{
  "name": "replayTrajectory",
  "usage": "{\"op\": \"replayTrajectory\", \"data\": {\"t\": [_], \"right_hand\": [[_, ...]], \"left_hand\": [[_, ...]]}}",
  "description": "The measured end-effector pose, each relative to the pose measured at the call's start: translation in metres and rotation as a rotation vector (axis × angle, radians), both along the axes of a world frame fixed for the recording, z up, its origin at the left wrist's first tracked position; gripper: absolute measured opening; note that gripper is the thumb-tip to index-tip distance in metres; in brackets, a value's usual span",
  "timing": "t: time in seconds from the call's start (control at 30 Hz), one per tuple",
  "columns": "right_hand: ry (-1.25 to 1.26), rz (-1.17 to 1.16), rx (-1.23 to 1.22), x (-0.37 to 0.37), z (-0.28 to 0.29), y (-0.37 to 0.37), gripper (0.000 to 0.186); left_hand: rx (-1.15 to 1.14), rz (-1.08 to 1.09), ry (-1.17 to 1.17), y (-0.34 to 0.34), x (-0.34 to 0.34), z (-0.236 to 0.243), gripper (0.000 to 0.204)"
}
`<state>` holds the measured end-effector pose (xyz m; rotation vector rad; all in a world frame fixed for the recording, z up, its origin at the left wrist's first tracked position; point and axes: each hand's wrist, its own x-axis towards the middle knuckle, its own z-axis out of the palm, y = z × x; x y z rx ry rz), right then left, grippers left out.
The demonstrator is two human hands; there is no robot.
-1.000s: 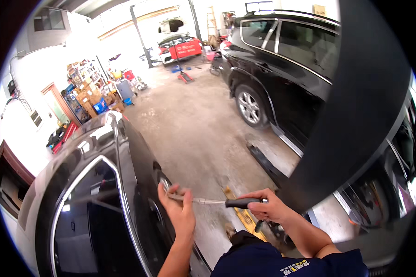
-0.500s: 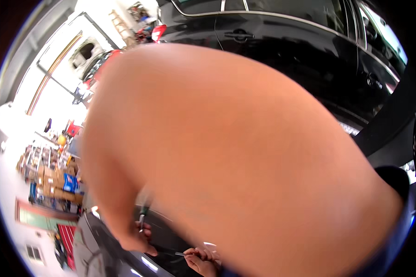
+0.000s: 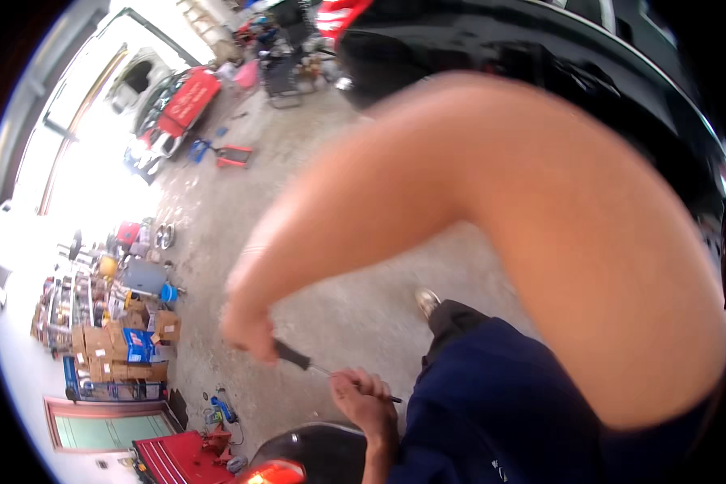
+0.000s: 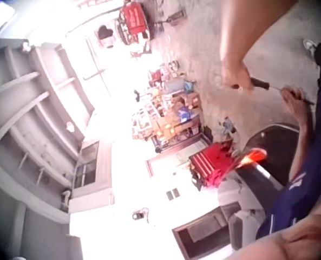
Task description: The person works on a car engine by hand and using a tool. The person reaches into the engine bay, handles various components, retrieves a tool from a drawer, and then uses the tool to tighten or adjust parts on the top of the engine block.
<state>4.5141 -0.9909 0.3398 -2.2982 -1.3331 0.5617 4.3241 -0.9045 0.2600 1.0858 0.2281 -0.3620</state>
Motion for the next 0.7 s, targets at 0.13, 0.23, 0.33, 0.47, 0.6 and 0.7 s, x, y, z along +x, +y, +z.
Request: {"op": "replayTrajectory", "data": {"t": [0.13, 0.23, 0.33, 0.47, 0.6, 0.7], "right_hand": [[0.091, -0.22, 0.301, 0.121, -0.003, -0.043, 0.06], [0.236, -0.476, 0.303, 0.192, -0.048, -0.071, 0.057], [0.332, -0.514, 0.288, 0.302, -0.063, -0.084, 0.054], [0.258, -0.342, 0.067, 0.418, -0.07, -0.154, 0.05], [-0.321, -0.378, 0.429, 0.512, -0.06, -0.249, 0.04], [-0.319, -0.765, 0.679, 0.564, -0.019, -0.297, 0.037]], "left_hand": [[0.36, 0.032, -0.12, 0.038, 0.136, -0.045, 0.03], [0.929, -0.096, -0.158, 0.032, 0.221, -0.029, 0.04], [0.949, -0.193, -0.28, 0.045, 0.355, -0.022, 0.039], [0.717, -0.602, -0.052, 0.036, 0.526, -0.078, 0.038], [0.411, -1.029, 0.03, -0.045, 0.731, -0.017, 0.039], [0.465, -1.289, -0.291, -0.124, 0.874, 0.025, 0.034]]}}
